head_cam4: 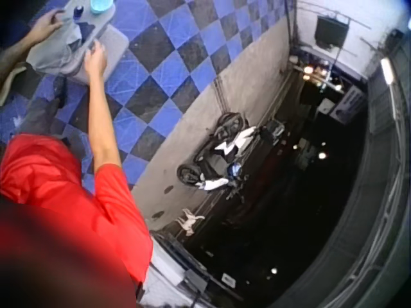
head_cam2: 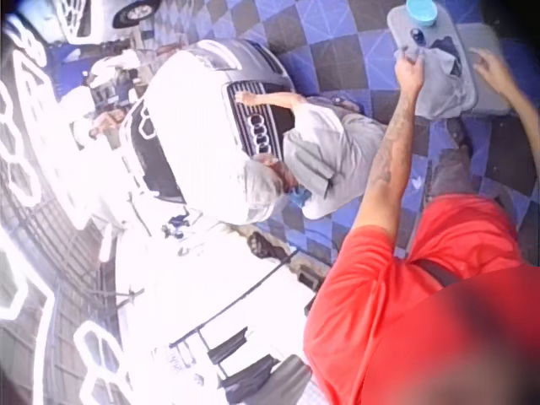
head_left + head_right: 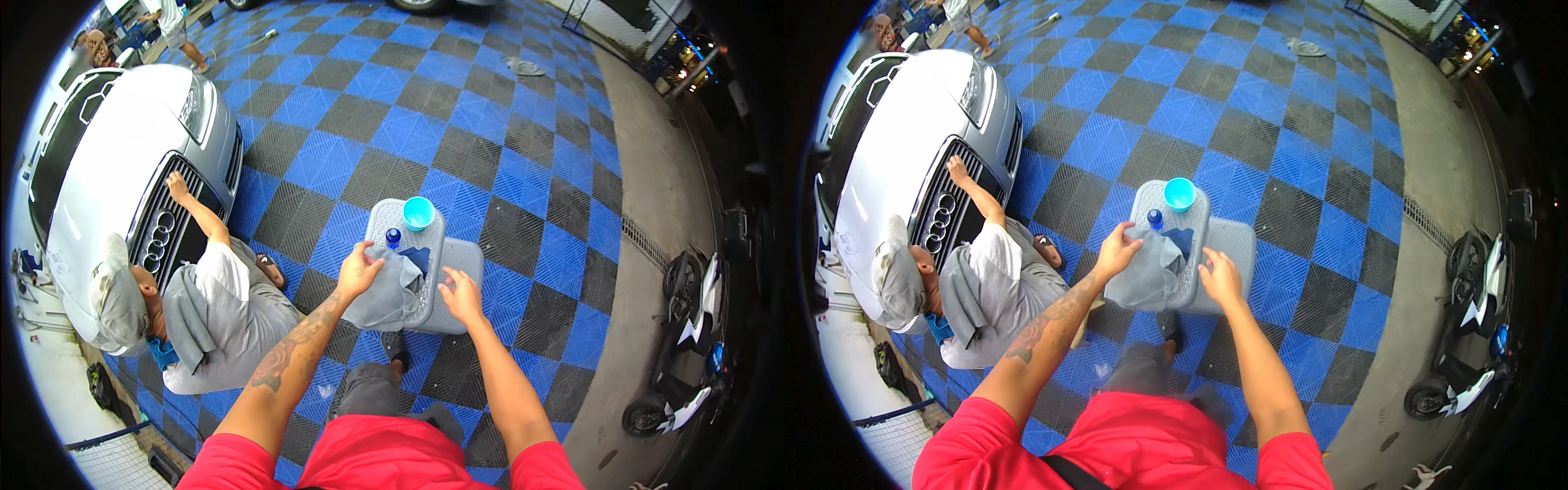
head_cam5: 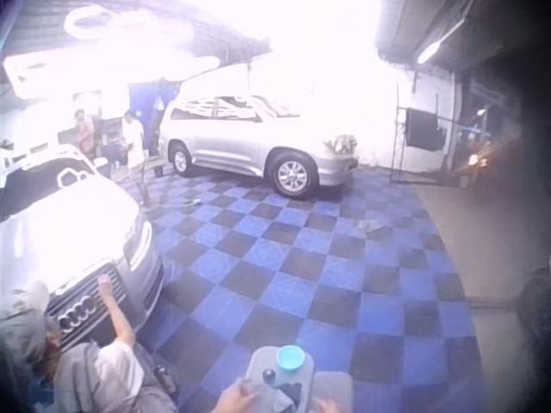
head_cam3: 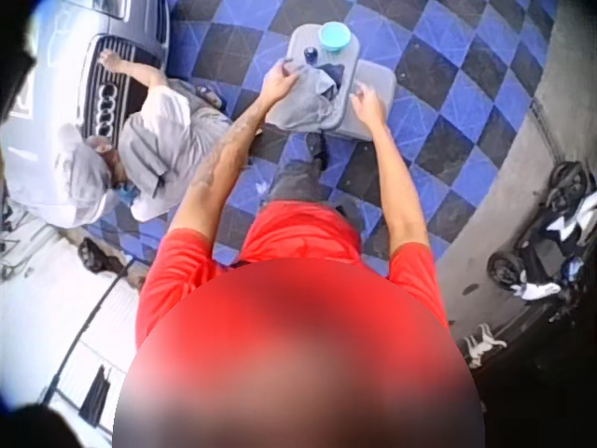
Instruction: The person sprays a liquid onto the hood of a silver car and wipes it with a blue microfiber cloth. They move across the hood, repeatedly applying spray and wiping in sections while another person works nearby.
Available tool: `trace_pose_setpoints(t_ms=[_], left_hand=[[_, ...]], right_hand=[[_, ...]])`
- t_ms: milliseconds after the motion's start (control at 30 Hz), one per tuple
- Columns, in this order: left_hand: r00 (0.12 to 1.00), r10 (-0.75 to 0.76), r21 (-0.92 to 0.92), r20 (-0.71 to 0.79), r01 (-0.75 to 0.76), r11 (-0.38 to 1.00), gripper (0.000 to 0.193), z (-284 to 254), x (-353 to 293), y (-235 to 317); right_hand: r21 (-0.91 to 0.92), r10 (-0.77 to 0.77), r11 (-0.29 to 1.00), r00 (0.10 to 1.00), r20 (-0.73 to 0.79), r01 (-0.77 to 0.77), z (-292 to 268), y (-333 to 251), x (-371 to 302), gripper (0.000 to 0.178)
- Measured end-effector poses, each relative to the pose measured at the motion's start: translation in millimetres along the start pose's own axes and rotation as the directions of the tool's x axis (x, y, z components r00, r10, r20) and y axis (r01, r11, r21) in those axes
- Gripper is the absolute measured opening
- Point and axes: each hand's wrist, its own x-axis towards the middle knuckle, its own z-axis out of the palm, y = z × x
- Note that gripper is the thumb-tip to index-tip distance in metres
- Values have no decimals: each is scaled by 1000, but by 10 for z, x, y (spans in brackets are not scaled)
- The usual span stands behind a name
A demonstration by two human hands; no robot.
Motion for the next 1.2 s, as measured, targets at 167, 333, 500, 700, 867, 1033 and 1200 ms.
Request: trace_pose_setpoints(t_ms=[167, 333, 500, 700, 867, 1033, 1200], left_hand=[[991, -82, 61, 109, 76, 995, 78, 353, 528, 89], [996, -54, 146, 72, 43, 988, 49, 249, 506, 272], [936, 259, 97, -240, -242, 965, 36, -150, 36, 685], [962, -118, -490, -247, -18, 872, 22, -193, -993, 1663], [825, -117, -505, -552, -219, 835, 34, 395, -1417, 2532], [677, -416, -639, -607, -105, 762, 30, 831, -2140, 3027], [454, -340, -432, -823, -113, 895, 32, 948, -2769, 3342]], right_hand=[[-209, -121, 964, 969, 215, 166, 145, -156, 629, 61], [-267, -234, 912, 928, 288, 313, 187, -156, 835, 47], [-251, -247, 919, 941, 232, 304, -344, -181, 810, 33], [-27, -709, 695, 691, 142, 718, -1688, -717, 519, 35], [202, -882, 353, 254, 397, 913, -2391, -1153, 305, 38], [537, -840, 456, 144, 523, 709, -2588, -1308, -57, 39], [566, -912, 307, 65, 406, 765, -2386, -1275, -674, 58]])
